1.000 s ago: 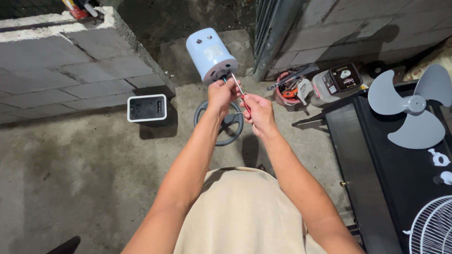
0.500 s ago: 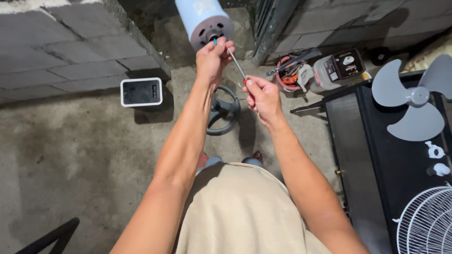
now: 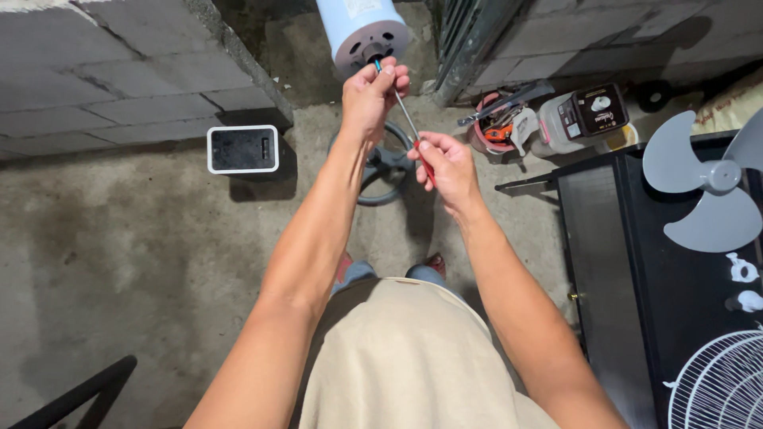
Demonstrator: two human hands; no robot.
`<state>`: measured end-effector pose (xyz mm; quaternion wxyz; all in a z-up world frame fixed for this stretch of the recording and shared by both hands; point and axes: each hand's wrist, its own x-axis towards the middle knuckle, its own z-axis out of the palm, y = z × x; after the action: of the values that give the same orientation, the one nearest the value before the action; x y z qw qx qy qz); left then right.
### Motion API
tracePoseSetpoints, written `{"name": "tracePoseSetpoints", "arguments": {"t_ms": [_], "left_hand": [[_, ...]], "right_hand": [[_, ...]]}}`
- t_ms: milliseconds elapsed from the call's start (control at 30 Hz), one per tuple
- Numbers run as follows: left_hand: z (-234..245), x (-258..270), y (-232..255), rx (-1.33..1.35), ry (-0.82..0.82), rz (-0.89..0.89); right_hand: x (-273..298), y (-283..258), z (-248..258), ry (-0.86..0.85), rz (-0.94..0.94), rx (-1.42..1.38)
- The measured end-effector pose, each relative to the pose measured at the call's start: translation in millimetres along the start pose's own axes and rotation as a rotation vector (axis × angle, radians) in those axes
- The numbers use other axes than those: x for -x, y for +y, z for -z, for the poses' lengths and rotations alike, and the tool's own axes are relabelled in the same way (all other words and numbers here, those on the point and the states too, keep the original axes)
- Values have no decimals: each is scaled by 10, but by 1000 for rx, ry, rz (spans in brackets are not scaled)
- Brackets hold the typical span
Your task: The person disassembles a standing fan motor using a screwdriver, removes the motor housing, and places the parts on a nearby table. The person then reassembles the motor housing and continues working on the fan components.
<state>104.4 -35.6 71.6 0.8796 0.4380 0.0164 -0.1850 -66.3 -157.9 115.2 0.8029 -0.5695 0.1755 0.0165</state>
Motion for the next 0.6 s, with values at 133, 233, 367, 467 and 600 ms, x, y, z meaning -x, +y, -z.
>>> {"name": "tracePoseSetpoints", "arguments": {"t_ms": [133,233,367,467,600], "left_hand": [[100,42,-128,-8,10,37],[148,132,-170,-32,-8,36],[75,198,-133,-152,-27,58],[51,316,-108,-207,-31,88],[52,385,-91,-239,2,121]], "right_hand": [[14,108,43,-15,-37,18],[42,163,56,-27,-47,31],[56,170,59,-22,-54,65],[124,252,41,-2,-85,73],[171,378,107,32,-130,99]]}}
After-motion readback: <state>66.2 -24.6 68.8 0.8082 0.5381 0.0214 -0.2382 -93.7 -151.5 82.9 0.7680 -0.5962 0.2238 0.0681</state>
